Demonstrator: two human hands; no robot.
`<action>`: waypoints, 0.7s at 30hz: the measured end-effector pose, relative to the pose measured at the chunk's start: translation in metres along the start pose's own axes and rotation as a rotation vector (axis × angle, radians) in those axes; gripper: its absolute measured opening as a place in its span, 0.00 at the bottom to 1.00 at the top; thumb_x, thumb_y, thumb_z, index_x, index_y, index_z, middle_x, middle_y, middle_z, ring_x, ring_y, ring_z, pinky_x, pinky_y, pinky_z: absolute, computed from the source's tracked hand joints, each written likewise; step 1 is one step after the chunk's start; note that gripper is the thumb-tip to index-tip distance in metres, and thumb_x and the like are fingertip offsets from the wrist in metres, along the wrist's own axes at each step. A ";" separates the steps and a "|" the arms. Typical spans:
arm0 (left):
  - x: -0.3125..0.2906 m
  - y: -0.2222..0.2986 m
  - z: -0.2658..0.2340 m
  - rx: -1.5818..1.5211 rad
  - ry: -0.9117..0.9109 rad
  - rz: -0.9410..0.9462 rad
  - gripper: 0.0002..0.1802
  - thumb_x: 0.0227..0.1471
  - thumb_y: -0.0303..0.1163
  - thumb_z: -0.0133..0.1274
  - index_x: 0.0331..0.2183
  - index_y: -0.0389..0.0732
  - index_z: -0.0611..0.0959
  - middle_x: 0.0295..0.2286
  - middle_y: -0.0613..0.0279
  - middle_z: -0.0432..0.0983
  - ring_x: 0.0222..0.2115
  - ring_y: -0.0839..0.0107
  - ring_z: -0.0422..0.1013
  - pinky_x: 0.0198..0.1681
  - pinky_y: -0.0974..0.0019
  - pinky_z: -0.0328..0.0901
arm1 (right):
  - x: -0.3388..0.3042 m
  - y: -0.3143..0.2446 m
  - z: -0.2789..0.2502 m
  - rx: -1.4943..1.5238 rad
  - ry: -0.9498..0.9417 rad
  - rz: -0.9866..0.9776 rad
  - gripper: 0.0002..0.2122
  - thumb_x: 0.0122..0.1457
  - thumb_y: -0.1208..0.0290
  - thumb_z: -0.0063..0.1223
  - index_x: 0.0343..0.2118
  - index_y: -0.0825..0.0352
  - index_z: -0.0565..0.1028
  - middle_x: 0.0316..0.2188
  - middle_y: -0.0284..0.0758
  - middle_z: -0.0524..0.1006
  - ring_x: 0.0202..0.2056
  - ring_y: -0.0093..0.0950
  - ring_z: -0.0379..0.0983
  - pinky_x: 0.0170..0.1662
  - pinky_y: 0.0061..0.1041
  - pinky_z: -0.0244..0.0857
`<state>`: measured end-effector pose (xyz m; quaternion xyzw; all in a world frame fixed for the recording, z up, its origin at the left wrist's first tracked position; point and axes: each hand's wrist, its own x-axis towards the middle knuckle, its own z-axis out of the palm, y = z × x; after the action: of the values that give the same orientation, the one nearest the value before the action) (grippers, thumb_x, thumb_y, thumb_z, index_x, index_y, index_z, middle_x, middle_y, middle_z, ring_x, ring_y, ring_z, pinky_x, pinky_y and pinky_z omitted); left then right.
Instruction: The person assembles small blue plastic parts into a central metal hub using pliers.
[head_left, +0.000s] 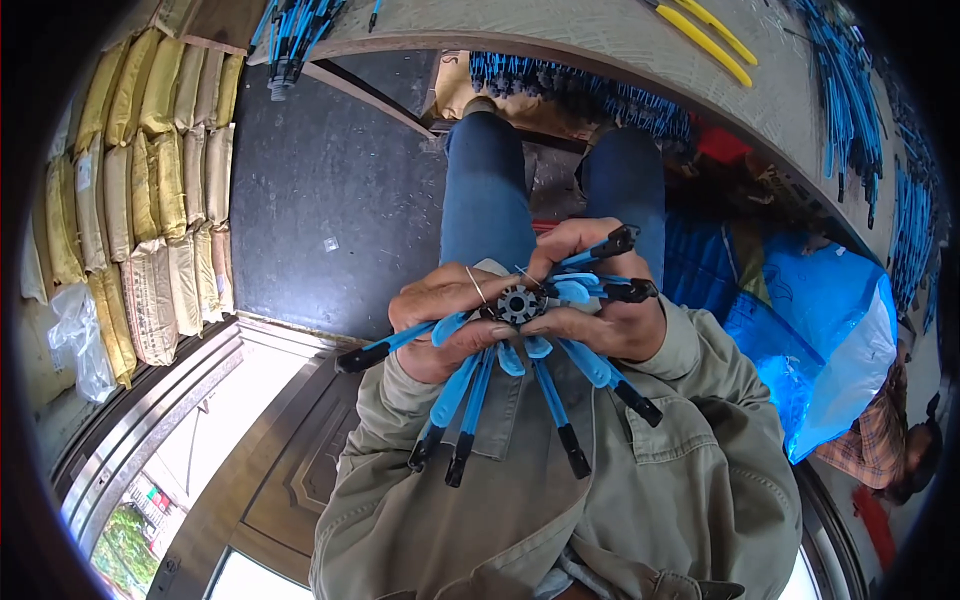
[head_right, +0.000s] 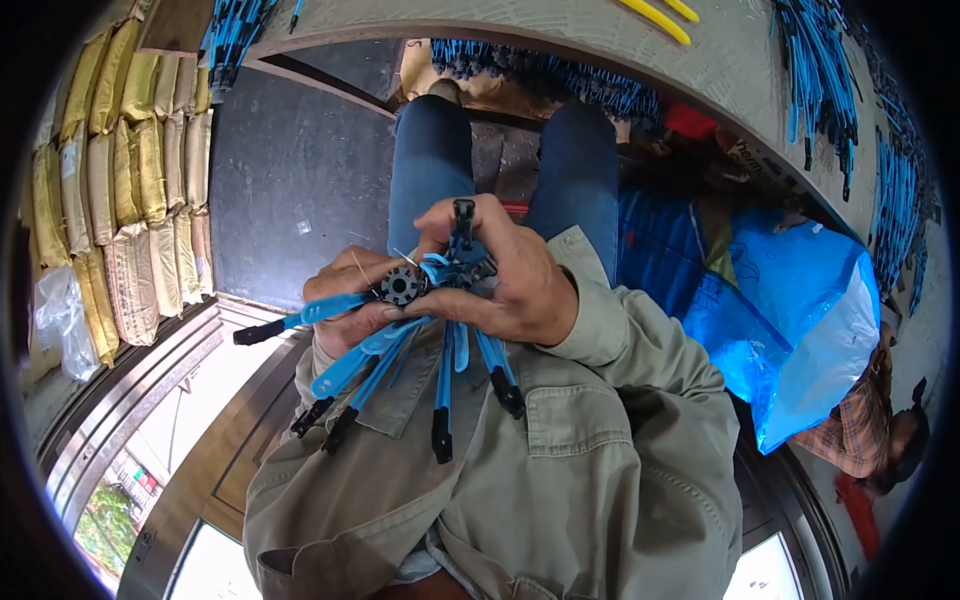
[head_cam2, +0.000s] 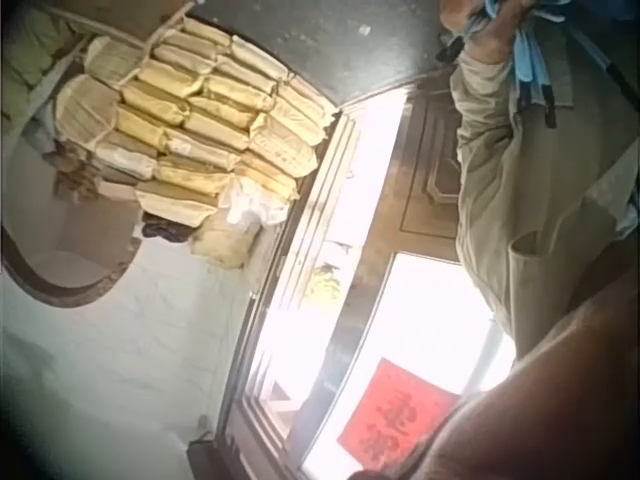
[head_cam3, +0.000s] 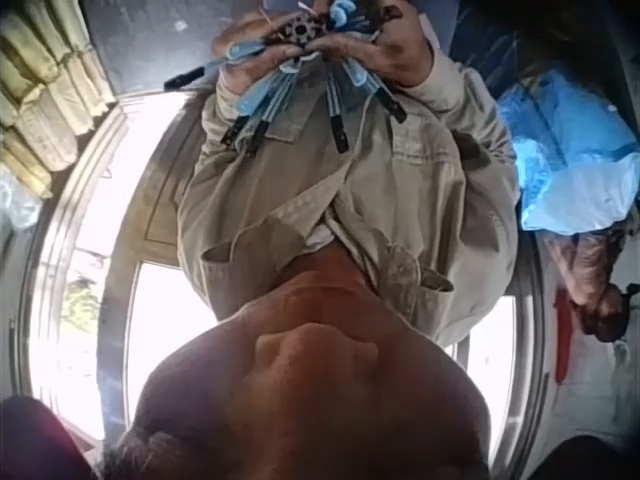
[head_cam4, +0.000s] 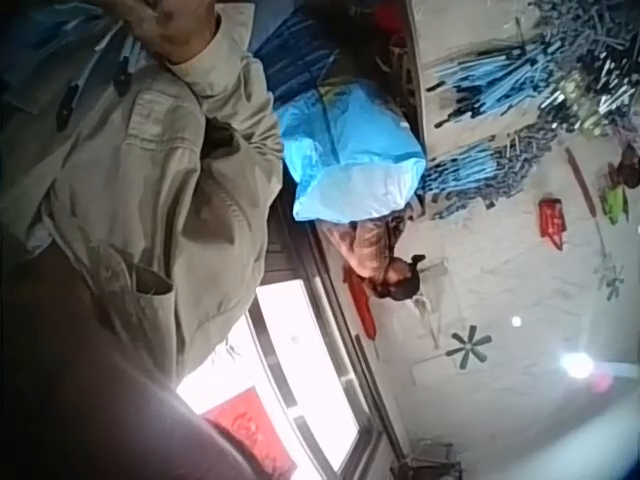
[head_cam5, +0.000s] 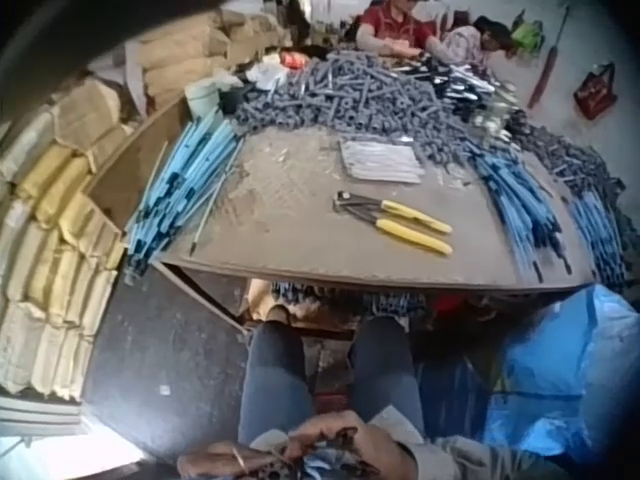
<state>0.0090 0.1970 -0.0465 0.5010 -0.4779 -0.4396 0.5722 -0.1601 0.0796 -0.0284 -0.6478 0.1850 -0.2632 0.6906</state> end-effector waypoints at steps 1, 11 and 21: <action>0.001 0.004 0.001 0.030 0.007 0.004 0.22 0.34 0.26 0.64 0.37 0.33 0.81 0.28 0.54 0.77 0.29 0.68 0.73 0.33 0.69 0.66 | 0.000 -0.002 0.000 -0.058 0.001 0.002 0.21 0.43 0.74 0.65 0.40 0.71 0.69 0.31 0.37 0.74 0.33 0.26 0.72 0.38 0.23 0.65; 0.003 0.003 0.006 -0.061 -0.009 0.030 0.21 0.36 0.26 0.64 0.37 0.33 0.80 0.31 0.53 0.77 0.33 0.69 0.74 0.37 0.69 0.67 | 0.006 0.004 -0.012 -0.067 -0.116 -0.081 0.20 0.38 0.73 0.68 0.36 0.70 0.74 0.29 0.37 0.74 0.32 0.26 0.72 0.35 0.22 0.65; 0.012 0.010 -0.013 -0.544 -0.171 -0.385 0.17 0.40 0.22 0.61 0.36 0.33 0.76 0.33 0.54 0.76 0.36 0.72 0.73 0.40 0.72 0.68 | 0.006 0.001 -0.013 -0.137 -0.175 -0.172 0.18 0.34 0.68 0.70 0.29 0.69 0.77 0.26 0.38 0.75 0.29 0.28 0.71 0.30 0.25 0.62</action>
<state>0.0237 0.1880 -0.0355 0.3723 -0.2859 -0.6912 0.5495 -0.1624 0.0655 -0.0304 -0.7273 0.0851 -0.2507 0.6333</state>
